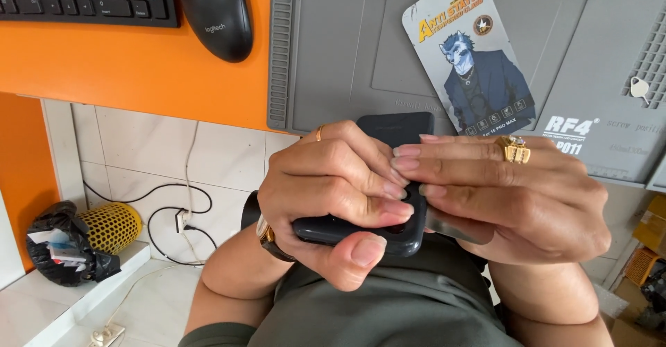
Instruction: Using a thin prying tool to carefully remove the back cover of a smartphone at a repair station.
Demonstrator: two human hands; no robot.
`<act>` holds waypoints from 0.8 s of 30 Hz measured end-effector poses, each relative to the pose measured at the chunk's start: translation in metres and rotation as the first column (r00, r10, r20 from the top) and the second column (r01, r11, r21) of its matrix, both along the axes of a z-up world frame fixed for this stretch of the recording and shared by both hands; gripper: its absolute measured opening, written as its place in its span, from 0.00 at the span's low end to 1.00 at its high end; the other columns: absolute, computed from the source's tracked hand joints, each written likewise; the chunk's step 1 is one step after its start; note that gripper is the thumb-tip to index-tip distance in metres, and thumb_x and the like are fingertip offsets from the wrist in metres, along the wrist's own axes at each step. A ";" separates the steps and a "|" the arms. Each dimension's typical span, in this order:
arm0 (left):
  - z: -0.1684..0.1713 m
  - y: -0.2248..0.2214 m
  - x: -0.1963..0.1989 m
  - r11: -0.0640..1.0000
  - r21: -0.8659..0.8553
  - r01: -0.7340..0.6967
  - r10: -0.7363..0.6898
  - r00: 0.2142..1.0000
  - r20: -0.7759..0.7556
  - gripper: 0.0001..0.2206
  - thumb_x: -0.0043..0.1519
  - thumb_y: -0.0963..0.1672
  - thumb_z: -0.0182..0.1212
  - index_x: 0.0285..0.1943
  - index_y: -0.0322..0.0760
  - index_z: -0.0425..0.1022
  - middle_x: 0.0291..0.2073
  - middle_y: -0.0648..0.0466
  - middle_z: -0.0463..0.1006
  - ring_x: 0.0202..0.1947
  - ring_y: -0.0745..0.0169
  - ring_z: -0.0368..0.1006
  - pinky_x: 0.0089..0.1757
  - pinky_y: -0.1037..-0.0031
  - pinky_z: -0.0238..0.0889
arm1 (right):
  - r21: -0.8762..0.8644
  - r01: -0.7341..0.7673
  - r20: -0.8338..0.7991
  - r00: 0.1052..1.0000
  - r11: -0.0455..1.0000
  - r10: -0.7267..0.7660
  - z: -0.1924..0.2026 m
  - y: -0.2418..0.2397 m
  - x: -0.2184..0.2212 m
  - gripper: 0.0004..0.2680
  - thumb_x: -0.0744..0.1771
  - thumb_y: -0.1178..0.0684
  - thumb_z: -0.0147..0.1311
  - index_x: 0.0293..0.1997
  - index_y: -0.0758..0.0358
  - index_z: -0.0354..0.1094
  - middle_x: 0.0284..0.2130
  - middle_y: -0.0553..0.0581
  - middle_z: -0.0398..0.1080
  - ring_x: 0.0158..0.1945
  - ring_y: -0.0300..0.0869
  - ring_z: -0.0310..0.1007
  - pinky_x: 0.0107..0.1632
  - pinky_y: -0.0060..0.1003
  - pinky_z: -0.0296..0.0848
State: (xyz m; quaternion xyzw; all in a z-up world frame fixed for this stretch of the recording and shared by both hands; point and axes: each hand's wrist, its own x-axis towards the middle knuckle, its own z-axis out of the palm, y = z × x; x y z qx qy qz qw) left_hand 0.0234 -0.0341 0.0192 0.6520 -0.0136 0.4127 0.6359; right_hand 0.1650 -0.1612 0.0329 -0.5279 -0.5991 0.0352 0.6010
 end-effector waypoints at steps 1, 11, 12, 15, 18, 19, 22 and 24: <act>0.000 0.000 0.000 1.000 0.000 0.002 -0.002 1.000 0.000 0.10 0.66 0.46 0.60 0.37 0.35 0.81 0.33 0.53 0.79 0.34 0.57 0.78 0.40 0.71 0.80 | 0.000 0.002 0.000 1.000 1.000 -0.002 0.001 -0.001 0.000 0.09 0.68 0.57 0.49 0.30 0.71 0.68 0.32 0.74 0.78 0.37 0.58 0.90 0.45 0.50 0.94; 0.005 0.001 0.003 1.000 0.023 0.017 -0.016 0.999 -0.051 0.10 0.65 0.45 0.59 0.35 0.35 0.81 0.30 0.52 0.79 0.30 0.55 0.79 0.39 0.71 0.77 | -0.076 0.011 -0.070 0.997 0.997 -0.017 0.011 -0.004 -0.001 0.06 0.64 0.62 0.59 0.27 0.74 0.67 0.30 0.73 0.78 0.38 0.64 0.90 0.40 0.44 0.94; 0.005 0.001 0.004 0.999 0.030 0.020 -0.019 0.999 -0.049 0.10 0.64 0.45 0.59 0.35 0.35 0.81 0.30 0.52 0.79 0.30 0.55 0.79 0.39 0.71 0.77 | -0.074 0.018 -0.069 0.997 0.997 -0.023 0.011 -0.004 -0.001 0.06 0.64 0.62 0.59 0.27 0.74 0.68 0.29 0.71 0.78 0.38 0.64 0.90 0.39 0.44 0.94; 0.005 0.000 0.004 0.998 0.059 -0.019 0.022 0.999 -0.049 0.12 0.67 0.46 0.58 0.34 0.35 0.80 0.31 0.53 0.79 0.31 0.57 0.80 0.40 0.70 0.80 | -0.073 0.037 -0.054 0.998 0.997 -0.041 0.007 -0.006 -0.002 0.06 0.65 0.62 0.59 0.28 0.72 0.67 0.31 0.73 0.79 0.38 0.62 0.89 0.36 0.39 0.89; -0.011 -0.009 0.009 0.979 0.086 -0.183 0.178 0.982 0.062 0.15 0.73 0.49 0.59 0.42 0.31 0.80 0.39 0.49 0.79 0.38 0.51 0.80 0.42 0.69 0.85 | 0.034 0.126 0.006 0.992 0.991 -0.127 -0.017 -0.007 -0.013 0.02 0.68 0.73 0.55 0.40 0.81 0.66 0.39 0.82 0.74 0.45 0.73 0.86 0.51 0.62 0.93; -0.010 -0.006 0.010 0.979 0.087 -0.182 0.177 0.982 0.067 0.15 0.73 0.49 0.59 0.42 0.31 0.80 0.39 0.49 0.79 0.38 0.51 0.80 0.42 0.69 0.85 | 0.036 0.127 0.011 0.992 0.991 -0.128 -0.022 -0.009 -0.012 0.02 0.68 0.73 0.55 0.40 0.81 0.66 0.39 0.82 0.74 0.45 0.73 0.86 0.51 0.62 0.93; -0.007 0.002 0.009 0.942 0.267 -0.205 0.199 0.979 0.047 0.18 0.74 0.50 0.59 0.45 0.28 0.81 0.41 0.46 0.81 0.41 0.47 0.84 0.46 0.66 0.87 | 0.105 0.310 0.102 0.942 0.945 -0.321 -0.037 -0.010 -0.011 0.03 0.69 0.71 0.55 0.44 0.76 0.68 0.41 0.74 0.68 0.41 0.67 0.82 0.47 0.52 0.90; -0.001 0.009 0.003 0.926 0.345 -0.153 0.173 0.984 -0.029 0.18 0.75 0.49 0.56 0.46 0.28 0.81 0.43 0.49 0.81 0.44 0.46 0.86 0.46 0.67 0.88 | 0.238 0.311 0.041 0.943 0.920 -0.329 -0.045 -0.010 -0.014 0.04 0.69 0.73 0.57 0.43 0.78 0.67 0.38 0.72 0.62 0.34 0.61 0.79 0.44 0.57 0.93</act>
